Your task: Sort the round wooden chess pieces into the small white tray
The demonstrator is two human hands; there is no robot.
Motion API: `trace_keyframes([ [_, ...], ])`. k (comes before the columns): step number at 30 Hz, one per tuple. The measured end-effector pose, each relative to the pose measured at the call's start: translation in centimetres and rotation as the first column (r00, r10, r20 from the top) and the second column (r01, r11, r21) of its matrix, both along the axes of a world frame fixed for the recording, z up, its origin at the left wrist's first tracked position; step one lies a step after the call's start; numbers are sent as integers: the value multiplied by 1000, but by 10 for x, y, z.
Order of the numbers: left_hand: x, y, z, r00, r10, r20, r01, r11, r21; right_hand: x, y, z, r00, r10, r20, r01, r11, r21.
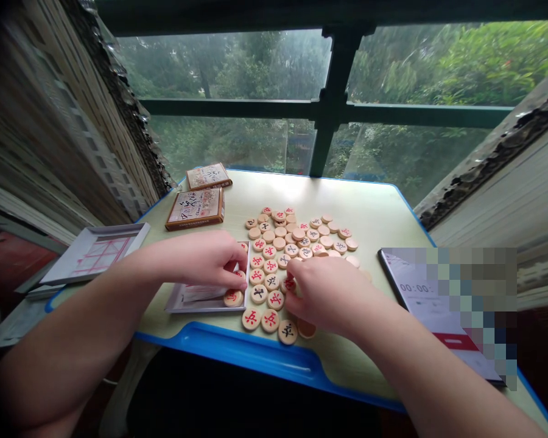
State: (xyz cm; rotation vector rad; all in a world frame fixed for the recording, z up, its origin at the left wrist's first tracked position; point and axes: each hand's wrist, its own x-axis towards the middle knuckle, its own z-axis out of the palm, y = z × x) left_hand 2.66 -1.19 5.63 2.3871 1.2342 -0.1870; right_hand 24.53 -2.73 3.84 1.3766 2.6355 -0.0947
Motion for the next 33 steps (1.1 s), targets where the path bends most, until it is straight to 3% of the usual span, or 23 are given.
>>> trace_keyframes([
  [10, 2, -2, 0, 997, 24, -67, -20, 999, 50, -3, -1, 4, 1000, -5, 12, 5, 1000, 5],
  [17, 6, -5, -2, 993, 54, -102, -36, 985, 171, -2, 0, 4, 1000, -28, 0, 28, 1000, 8],
  [26, 6, -3, 1, 985, 80, -156, -61, 991, 122, -2, 0, 4, 994, -21, -111, 25, 999, 34],
  [33, -7, 1, 5, 987, -2, -161, 9, 999, 45, -4, -1, 3, 957, 15, -289, 6, 998, 70],
])
